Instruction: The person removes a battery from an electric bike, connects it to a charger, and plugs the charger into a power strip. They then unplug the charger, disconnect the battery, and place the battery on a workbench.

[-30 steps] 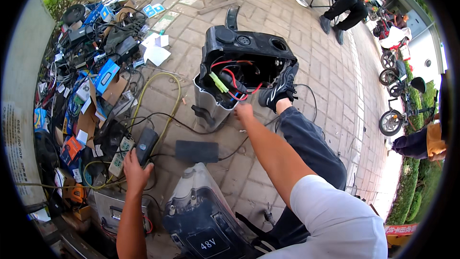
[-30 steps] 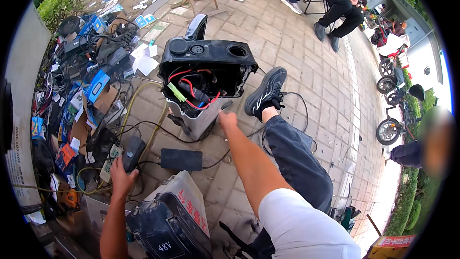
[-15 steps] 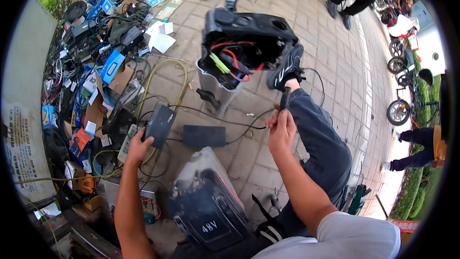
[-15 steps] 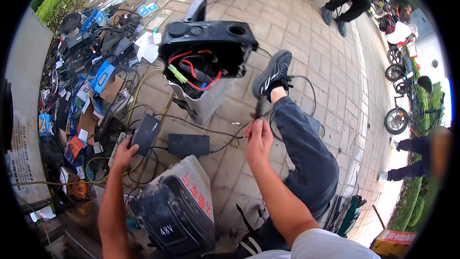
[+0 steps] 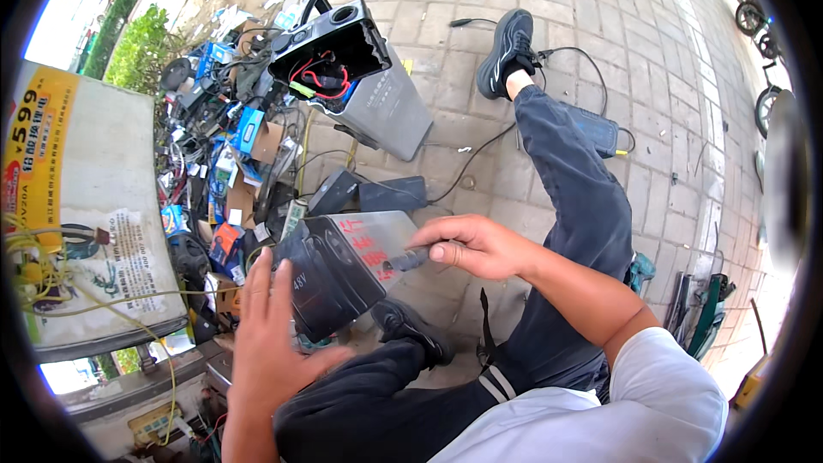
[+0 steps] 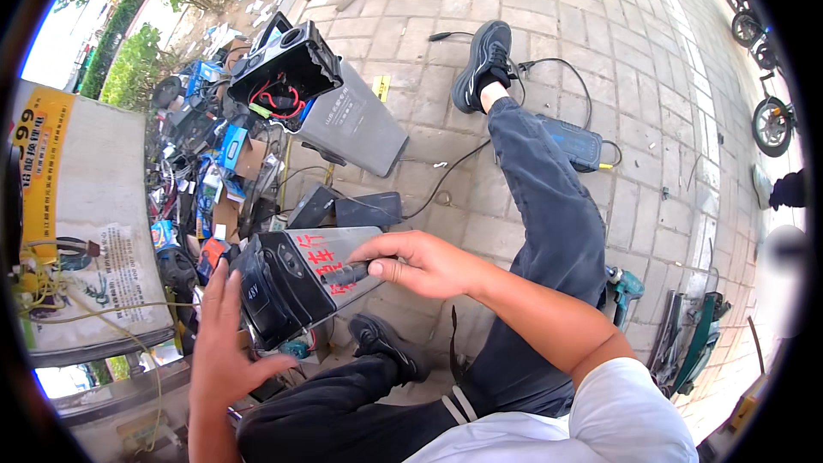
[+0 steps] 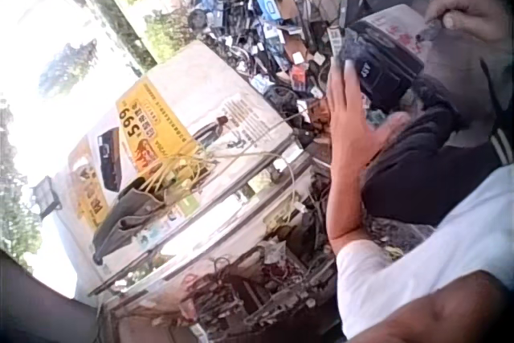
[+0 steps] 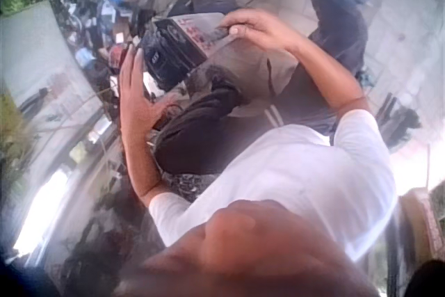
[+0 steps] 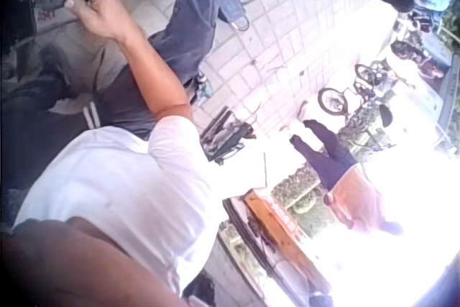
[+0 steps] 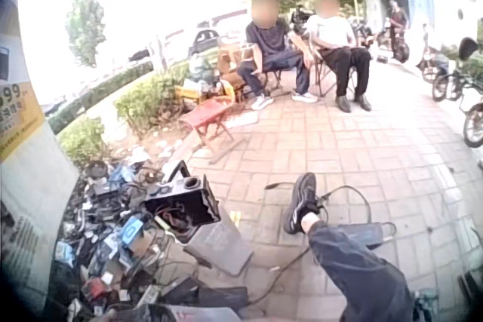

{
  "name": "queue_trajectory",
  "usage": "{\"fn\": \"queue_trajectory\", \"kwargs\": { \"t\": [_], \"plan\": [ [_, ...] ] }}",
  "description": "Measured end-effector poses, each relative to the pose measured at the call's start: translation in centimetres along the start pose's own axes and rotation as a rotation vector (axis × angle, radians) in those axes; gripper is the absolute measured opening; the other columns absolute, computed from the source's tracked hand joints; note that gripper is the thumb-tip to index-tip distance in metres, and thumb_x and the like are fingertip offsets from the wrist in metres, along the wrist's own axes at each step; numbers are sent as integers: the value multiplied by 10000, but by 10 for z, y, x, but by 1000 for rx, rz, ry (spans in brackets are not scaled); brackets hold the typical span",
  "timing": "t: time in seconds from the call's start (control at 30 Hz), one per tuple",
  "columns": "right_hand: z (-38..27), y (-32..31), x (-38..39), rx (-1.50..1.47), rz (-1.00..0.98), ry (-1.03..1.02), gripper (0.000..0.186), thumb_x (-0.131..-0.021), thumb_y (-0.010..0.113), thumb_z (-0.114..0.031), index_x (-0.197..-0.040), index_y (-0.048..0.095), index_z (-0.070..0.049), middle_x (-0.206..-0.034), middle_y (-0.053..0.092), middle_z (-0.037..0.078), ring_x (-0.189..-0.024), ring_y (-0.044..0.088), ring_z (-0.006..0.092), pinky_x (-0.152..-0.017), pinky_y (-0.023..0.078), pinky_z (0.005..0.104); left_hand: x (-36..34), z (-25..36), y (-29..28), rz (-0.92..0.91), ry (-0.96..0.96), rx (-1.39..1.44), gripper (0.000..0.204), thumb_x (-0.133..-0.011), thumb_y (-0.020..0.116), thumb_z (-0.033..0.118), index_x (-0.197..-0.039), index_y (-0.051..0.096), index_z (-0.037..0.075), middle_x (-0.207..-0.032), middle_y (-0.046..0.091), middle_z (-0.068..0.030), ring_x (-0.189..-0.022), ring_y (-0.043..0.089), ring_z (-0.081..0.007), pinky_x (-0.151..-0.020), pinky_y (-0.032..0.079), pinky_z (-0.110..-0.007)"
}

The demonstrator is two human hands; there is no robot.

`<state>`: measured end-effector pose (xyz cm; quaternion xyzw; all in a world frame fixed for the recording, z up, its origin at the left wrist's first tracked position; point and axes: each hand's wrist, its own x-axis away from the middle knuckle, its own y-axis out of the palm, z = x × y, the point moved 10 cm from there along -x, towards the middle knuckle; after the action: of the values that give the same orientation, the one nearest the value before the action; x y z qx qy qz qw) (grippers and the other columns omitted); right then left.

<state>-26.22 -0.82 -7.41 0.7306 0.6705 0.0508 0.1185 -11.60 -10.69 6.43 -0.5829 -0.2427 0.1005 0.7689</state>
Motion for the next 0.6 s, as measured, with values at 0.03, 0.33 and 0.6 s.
{"fn": "queue_trajectory", "kwargs": {
  "t": [0.03, 0.33, 0.6],
  "plan": [
    [9, 1, 2, -79, 12, 53, 305, -984, 529, -221, -1210, 582, -21, -1008, 629, 54, -901, 552, 141, -803, 452, 307, -1, 4, 10, 22, -8, -47, 1038, -583, 855, 400, -1377, 363, -54, -1464, 296, -275, -1343, 315, -434, -1078, 309, -485],
    [38, -5, 18, -436, 4, 143, 310, -999, 510, -221, -1238, 553, -30, -821, 494, -43, -751, 422, 68, -693, 387, 239, -6, -33, -8, 167, -113, 272, 613, -673, 764, 166, -1216, 547, -18, -1230, 579, -212, -1125, 571, -343, -977, 447, -428],
    [47, 6, 15, -467, 47, 90, 332, -1005, 489, -239, -1230, 529, 3, -745, 454, -21, -689, 410, 91, -651, 384, 259, -28, -105, 16, 410, -31, 1142, 230, -827, 710, 99, -975, 620, -53, -806, 654, -118, -757, 617, -160, -694, 500, -282]
  ]
}}
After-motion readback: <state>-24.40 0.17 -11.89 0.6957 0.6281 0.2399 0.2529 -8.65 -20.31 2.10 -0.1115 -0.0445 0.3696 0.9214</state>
